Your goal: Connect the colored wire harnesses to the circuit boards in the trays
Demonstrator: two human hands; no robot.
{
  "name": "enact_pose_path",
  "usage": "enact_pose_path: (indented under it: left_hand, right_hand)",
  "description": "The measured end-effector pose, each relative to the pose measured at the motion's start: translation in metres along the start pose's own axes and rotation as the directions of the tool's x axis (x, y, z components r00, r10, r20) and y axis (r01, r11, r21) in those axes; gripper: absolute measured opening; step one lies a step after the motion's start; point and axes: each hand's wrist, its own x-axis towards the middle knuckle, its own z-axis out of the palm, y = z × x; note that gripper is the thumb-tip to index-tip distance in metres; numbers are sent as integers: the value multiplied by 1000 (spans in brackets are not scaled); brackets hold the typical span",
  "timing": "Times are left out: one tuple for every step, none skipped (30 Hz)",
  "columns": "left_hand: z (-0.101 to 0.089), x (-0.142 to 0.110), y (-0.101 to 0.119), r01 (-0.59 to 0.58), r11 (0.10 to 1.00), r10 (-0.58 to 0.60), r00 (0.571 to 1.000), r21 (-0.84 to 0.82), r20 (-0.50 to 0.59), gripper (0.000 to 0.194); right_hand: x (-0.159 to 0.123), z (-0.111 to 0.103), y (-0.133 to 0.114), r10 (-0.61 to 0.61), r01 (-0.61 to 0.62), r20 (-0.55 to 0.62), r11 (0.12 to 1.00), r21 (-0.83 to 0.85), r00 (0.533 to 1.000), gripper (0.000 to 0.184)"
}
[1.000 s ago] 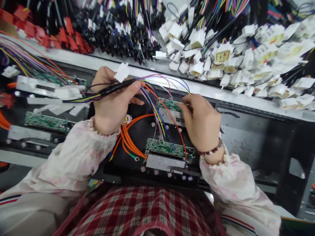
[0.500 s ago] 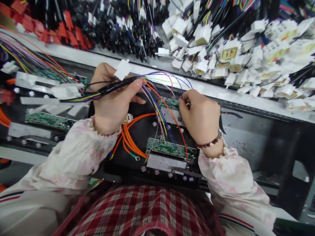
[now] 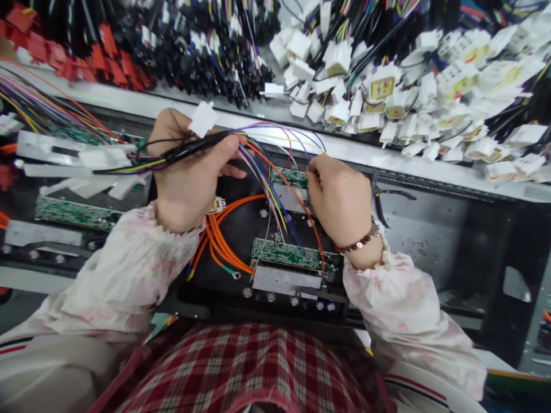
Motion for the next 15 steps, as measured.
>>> enact_pose_path:
  left_hand:
    - [0, 0, 0, -4, 1000, 4, 1000, -1, 1, 46]
    - [0, 0, 0, -7, 1000, 7, 1000, 0, 1, 45]
    - [0, 0, -1, -6, 1000, 6, 1000, 1, 0, 45]
    - [-1, 0, 0, -7, 1000, 7, 1000, 0, -4, 44]
    - [-1, 0, 0, -8, 1000, 8, 1000, -2, -6, 44]
    - [-1, 0, 0, -6, 1000, 6, 1000, -6, -8, 45]
    - [-1, 0, 1, 0, 1000, 0, 1000, -11, -5, 45]
    - [-1, -1, 2, 9, 1000, -9, 1000, -16, 1, 44]
    - [-1, -1, 3, 16, 1000, -16, 1000, -19, 4, 43]
    - [-1, -2, 3, 21, 1000, -21, 1000, -21, 5, 42]
    - [-1, -2, 4, 24, 999, -24, 1000, -21, 4, 41]
    - [-1, -2, 4, 24, 999, -24, 1000, -22, -1, 41]
    - [-1, -2, 4, 23, 999, -23, 1000, -24, -2, 40]
    - [-1, -2, 4, 21, 999, -21, 1000, -26, -1, 40]
    - [-2, -2, 4, 19, 999, -19, 1000, -30, 2, 39]
  right_hand:
    - [0, 0, 0, -9, 9, 3, 1000, -20, 1000, 18]
    - [1, -1, 0, -24, 24, 12, 999, -37, 1000, 18]
    - [1, 0, 0, -41, 42, 22, 998, -49, 999, 17]
    - [2, 0, 0, -56, 58, 32, 997, -54, 998, 17]
    - [4, 2, 0, -63, 65, 36, 996, -55, 997, 16]
    - [5, 3, 0, -60, 62, 36, 997, -53, 998, 15]
    - [6, 4, 0, -52, 54, 37, 997, -50, 998, 15]
    - [6, 5, -1, -41, 42, 32, 998, -52, 999, 15]
    - [5, 4, -2, -30, 31, 16, 998, -59, 999, 15]
    - [2, 3, -3, -24, 23, -14, 997, -69, 1000, 16]
    - [-4, 0, -4, -21, 16, -53, 997, -81, 998, 17]
    - [-12, -4, -6, -14, 5, -98, 995, -95, 995, 19]
    - [-22, -9, -7, -7, -9, -142, 994, -111, 990, 20]
    - [-34, -13, -9, 8, -32, -172, 991, -133, 985, 23]
    - [-46, -17, -10, 28, -60, -189, 984, -168, 981, 28]
